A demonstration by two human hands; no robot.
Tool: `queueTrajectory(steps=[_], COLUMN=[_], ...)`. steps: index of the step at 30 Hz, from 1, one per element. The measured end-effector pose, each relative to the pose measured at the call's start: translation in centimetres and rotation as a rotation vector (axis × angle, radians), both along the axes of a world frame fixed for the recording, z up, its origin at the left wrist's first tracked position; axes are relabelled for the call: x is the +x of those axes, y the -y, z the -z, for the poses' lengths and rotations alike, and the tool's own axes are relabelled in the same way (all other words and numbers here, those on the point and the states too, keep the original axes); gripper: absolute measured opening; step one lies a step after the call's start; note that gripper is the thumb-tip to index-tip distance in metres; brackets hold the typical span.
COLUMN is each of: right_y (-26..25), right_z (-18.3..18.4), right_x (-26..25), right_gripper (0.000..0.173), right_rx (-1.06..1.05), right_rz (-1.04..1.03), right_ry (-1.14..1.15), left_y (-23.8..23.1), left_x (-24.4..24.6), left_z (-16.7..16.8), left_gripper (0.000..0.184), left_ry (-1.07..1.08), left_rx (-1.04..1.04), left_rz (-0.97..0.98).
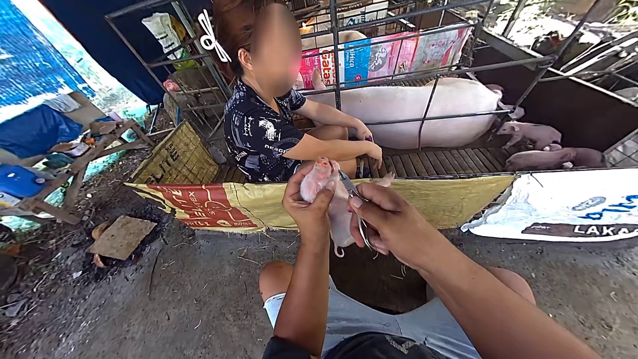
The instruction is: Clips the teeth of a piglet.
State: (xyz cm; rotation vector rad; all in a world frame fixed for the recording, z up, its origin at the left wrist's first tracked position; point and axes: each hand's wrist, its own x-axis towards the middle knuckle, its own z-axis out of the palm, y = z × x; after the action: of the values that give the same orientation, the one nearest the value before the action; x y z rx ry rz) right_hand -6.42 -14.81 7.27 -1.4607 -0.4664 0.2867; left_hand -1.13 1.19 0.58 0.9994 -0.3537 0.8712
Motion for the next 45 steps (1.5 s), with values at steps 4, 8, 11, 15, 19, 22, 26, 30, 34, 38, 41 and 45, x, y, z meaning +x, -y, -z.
queueTrajectory(steps=[4, 8, 11, 15, 19, 22, 26, 30, 34, 38, 41, 45], right_y=[5.6, 9.0, 8.5, 7.3, 6.8, 6.3, 5.9, 6.9, 6.9, 6.7, 6.6, 6.2], right_z=[-2.9, -9.5, -14.5, -18.6, -20.9, -21.6, -22.2, -22.2, -22.3, -22.1, -21.8, -21.9], right_x=[1.2, 5.0, 6.9, 7.7, 6.8, 6.0, 5.5, 6.4, 6.7, 6.5, 6.2, 5.9], right_gripper=[0.023, 0.021, 0.03, 0.035, 0.028, 0.038, 0.031, 0.023, 0.02, 0.023, 0.026, 0.019], right_rx=[-0.329, -0.798, -1.057, -1.204, -1.396, -1.482, -1.442, -1.436, -1.379, -1.354, -1.374, -1.414], right_rz=[0.049, 0.049, -0.012, -0.085, -0.13, -0.197, -0.418, -0.232, -0.247, -0.268, -0.267, -0.265], right_ry=[0.523, 1.08, 1.366, 1.619, 1.651, 1.641, 1.543, 1.592, 1.553, 1.555, 1.6, 1.543], left_y=[-3.1, -5.0, -4.4, -2.9, -1.5, -0.6, 0.2, 0.3, 0.2, 0.2, 0.0, 0.1], left_x=[1.5, 2.8, 3.5, 3.4, 3.4, 3.7, 4.1, 3.8, 3.8, 3.7, 3.7, 3.7], left_z=[-2.5, -6.7, -9.1, -10.4, -10.6, -10.6, -10.8, -10.9, -11.0, -10.9, -10.7, -10.6], left_gripper=[0.042, 0.04, 0.039, 0.041, 0.037, 0.033, 0.031, 0.03, 0.029, 0.026, 0.025, 0.027], left_ry=[-0.006, 0.01, 0.039, 0.015, -0.01, -0.025, -0.047, -0.052, -0.052, -0.065, -0.074, -0.083], left_rx=[0.118, 0.238, 0.258, 0.245, 0.191, 0.19, 0.17, 0.161, 0.156, 0.149, 0.141, 0.152], left_rz=[0.171, 0.423, 0.601, 0.721, 0.781, 0.827, 0.847, 0.87, 0.9, 0.906, 0.914, 0.918])
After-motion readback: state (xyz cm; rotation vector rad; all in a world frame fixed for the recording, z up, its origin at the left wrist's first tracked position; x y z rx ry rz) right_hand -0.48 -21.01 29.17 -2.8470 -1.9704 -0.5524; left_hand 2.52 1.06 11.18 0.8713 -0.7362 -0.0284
